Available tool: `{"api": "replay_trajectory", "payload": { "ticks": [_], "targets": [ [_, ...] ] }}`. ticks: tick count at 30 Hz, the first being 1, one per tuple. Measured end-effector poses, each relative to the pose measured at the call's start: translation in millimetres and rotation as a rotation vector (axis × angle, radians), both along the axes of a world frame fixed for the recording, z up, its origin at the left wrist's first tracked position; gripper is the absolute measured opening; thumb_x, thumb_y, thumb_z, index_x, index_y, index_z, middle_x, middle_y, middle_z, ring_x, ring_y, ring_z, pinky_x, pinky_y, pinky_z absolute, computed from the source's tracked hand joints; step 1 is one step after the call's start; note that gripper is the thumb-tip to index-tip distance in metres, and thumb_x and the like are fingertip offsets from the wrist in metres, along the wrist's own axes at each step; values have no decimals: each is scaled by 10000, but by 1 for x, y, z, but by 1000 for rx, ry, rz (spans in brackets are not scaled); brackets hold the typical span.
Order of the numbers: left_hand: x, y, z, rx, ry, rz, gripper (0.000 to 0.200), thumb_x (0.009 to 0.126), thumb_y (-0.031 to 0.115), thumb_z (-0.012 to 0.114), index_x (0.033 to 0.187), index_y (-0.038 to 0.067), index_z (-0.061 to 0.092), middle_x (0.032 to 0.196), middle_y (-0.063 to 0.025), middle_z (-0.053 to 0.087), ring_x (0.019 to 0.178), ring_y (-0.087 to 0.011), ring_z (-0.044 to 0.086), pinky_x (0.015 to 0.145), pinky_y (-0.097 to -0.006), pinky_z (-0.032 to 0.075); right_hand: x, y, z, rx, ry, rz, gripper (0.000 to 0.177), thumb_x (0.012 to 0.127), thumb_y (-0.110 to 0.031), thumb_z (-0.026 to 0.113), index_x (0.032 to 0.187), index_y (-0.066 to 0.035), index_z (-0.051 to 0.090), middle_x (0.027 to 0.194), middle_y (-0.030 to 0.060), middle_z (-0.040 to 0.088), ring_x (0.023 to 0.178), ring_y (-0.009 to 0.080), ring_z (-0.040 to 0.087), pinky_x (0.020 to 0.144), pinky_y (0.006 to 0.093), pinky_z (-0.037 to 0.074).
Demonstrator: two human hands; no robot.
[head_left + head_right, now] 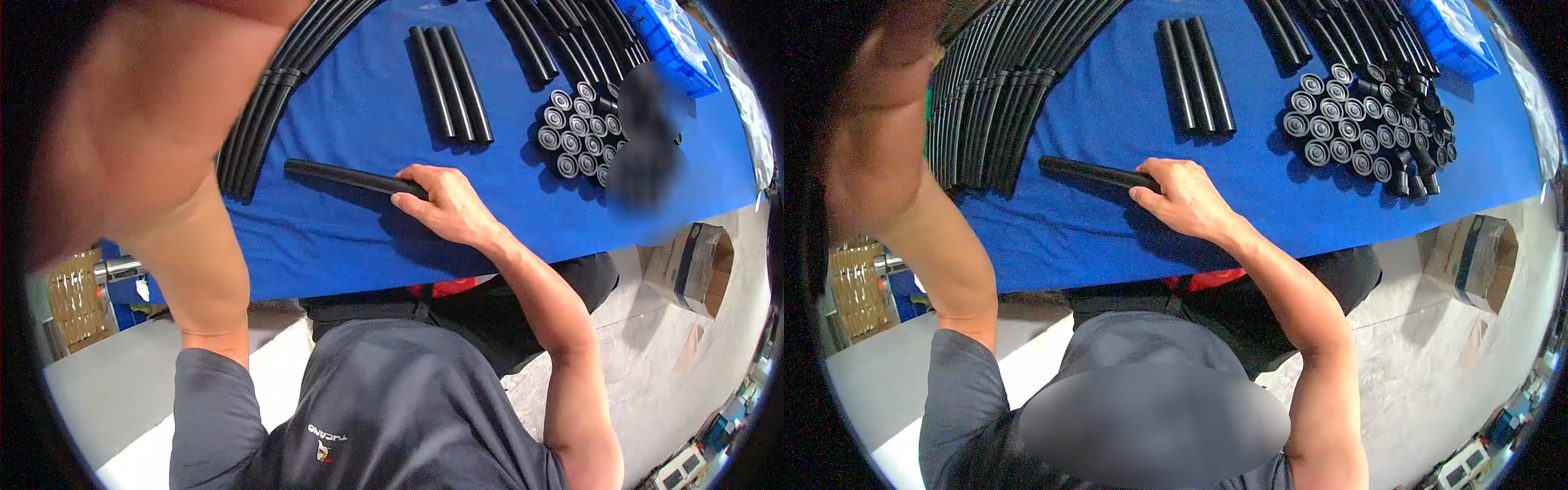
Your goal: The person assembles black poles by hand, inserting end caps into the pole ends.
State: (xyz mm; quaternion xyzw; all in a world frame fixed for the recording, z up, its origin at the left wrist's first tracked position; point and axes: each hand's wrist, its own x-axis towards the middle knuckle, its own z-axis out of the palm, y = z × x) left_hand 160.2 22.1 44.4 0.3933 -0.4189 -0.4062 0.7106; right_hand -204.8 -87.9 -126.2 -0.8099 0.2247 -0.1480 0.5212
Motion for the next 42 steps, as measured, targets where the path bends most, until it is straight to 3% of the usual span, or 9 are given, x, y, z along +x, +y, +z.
{"api": "replay_trajectory", "payload": {
  "ticks": [7, 15, 19, 22, 26, 30, 35, 38, 42],
  "targets": [
    [13, 29, 2, 16, -7, -8, 859, 990, 687, 403, 1448, -37, 477, 1424, -304, 542, 1335, -470, 510, 1121, -569, 410, 2, 0, -4, -3, -14, 0, 377, 875, -287, 683, 1055, 45, 694, 781, 242, 650, 766, 410, 660, 712, 482, 494],
    [-142, -65, 64, -310, -122, -589, 859, 993, 685, 398, 1443, -42, 482, 1419, -302, 547, 1330, -467, 516, 1118, -566, 414, -1, 0, 3, -13, -9, 1, 354, 869, -265, 687, 1038, 47, 684, 818, 251, 658, 807, 429, 662, 737, 494, 504],
    [-171, -47, -28, 85, -321, -128, 778, 1014, 656, 399, 1169, -70, 627, 1199, -282, 678, 1121, -361, 669, 969, -505, 539, -1, 0, -7, -35, -94, -3, 326, 882, -245, 675, 1031, 45, 677, 867, 264, 665, 857, 446, 660, 769, 509, 506],
    [-174, 7, -96, 446, -199, -286, 524, 975, 448, 663, 943, -74, 688, 968, -227, 745, 909, -303, 751, 818, -420, 626, -1, 1, -14, -96, -121, -20, 318, 891, -235, 669, 1042, 44, 672, 905, 261, 668, 879, 444, 659, 770, 500, 510],
    [-151, 53, -144, 781, 1, -376, 555, 960, 470, 674, 1004, -83, 705, 1005, -256, 737, 960, -336, 744, 836, -443, 624, -2, -2, -1, 95, -115, -79, 342, 904, -229, 677, 1124, 32, 668, 909, 221, 673, 841, 382, 671, 743, 452, 509],
    [-145, 42, -159, 575, 290, -171, 574, 950, 351, 723, 1378, 20, 533, 1358, -235, 613, 1238, -388, 624, 1011, -505, 550, -2, 0, 14, 181, -138, -64, 353, 891, -199, 710, 1156, 28, 657, 917, 192, 676, 821, 325, 670, 737, 420, 509],
    [-141, 27, -203, 318, 558, -247, 445, 955, 177, 715, 1351, 70, 544, 1383, -236, 590, 1298, -418, 572, 1081, -536, 509, 2, 8, 2, 77, -262, -63, 357, 884, -180, 737, 1161, 32, 657, 861, 154, 668, 792, 247, 685, 705, 372, 528],
    [-138, 25, -207, 262, 608, -290, 393, 952, 158, 714, 1307, 74, 570, 1387, -234, 587, 1321, -421, 552, 1102, -541, 495, -1, 0, 32, 565, 102, -24, 345, 888, -180, 740, 1145, 36, 660, 758, 120, 642, 733, 200, 680, 673, 353, 535],
    [-147, 25, -198, 253, 620, -249, 375, 935, 160, 732, 1275, 84, 594, 1339, -218, 624, 1319, -420, 553, 1070, -517, 532, -2, 0, 15, 318, 14, -10, 366, 886, -215, 745, 1119, 55, 660, 701, 118, 613, 652, 181, 632, 601, 377, 484]
  ]
}}
